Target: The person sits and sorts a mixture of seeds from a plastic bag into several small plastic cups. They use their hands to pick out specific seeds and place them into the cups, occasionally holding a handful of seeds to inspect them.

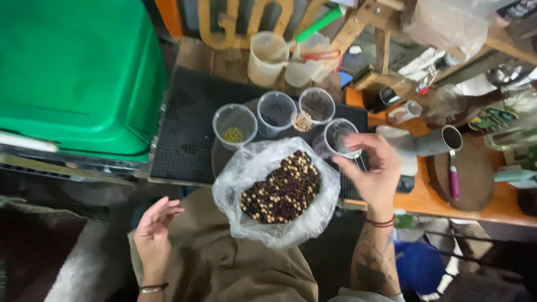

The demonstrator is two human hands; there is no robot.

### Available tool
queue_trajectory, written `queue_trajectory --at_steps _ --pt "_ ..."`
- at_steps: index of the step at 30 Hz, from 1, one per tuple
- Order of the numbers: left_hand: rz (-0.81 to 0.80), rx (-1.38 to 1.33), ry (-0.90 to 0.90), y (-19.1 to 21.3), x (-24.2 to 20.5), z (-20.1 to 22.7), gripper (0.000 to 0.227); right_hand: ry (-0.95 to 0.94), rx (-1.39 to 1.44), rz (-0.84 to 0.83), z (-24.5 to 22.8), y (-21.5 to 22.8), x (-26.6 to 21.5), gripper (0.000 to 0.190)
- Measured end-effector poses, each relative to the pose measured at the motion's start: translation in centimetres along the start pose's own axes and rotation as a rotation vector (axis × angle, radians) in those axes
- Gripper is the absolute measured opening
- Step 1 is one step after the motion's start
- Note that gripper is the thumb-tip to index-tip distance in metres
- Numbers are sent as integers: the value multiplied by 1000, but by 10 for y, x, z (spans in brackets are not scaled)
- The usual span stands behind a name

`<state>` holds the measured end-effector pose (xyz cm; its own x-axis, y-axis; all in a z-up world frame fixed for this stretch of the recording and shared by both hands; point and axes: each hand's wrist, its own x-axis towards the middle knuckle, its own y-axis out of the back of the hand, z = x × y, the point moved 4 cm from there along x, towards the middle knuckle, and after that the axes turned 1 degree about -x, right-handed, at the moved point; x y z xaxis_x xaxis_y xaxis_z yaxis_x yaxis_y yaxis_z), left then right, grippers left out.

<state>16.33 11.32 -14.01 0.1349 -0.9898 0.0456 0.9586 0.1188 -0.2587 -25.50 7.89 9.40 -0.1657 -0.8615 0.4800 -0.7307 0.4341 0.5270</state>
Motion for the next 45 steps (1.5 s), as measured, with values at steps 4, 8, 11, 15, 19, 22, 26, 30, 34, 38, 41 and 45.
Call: queue_trajectory --at_steps 4,8,11,15,19,22,26,30,34,38,41,45 --pt "-49 -11 34 -24 -10 14 71 54 94 -122 7 -20 -32 49" --pt "-52 28 122 -48 -12 36 53 52 45 -237 20 -58 -64 38" --pt "-18 121 191 -60 -14 45 33 -18 -29 -329 23 -92 -79 24" --pt "-36 106 240 -63 -21 38 36 -69 -191 -378 6 -116 -83 40" --pt "-36 113 280 -66 -27 50 38 -67 -329 -351 -9 -127 -92 57" --pt "-36 133 285 -66 -29 54 38 -138 -361 -285 -18 -136 -96 52" --pt "-33 145 274 -62 -28 48 41 -93 -480 -212 -1 -151 -103 52" --pt "-32 121 214 -62 -24 57 43 -47 -422 -170 0 -151 -100 32" --pt "-22 101 166 -61 -22 58 39 -17 -397 -158 4 -153 -102 18" --pt "-36 90 154 -62 -22 55 38 -42 -352 -165 15 -157 -98 19" --pt "-72 -15 116 -68 -22 57 43 -132 -378 -210 30 -160 -96 33" --pt "-153 311 314 -78 -26 58 38 -223 -326 -232 43 -161 -89 48"
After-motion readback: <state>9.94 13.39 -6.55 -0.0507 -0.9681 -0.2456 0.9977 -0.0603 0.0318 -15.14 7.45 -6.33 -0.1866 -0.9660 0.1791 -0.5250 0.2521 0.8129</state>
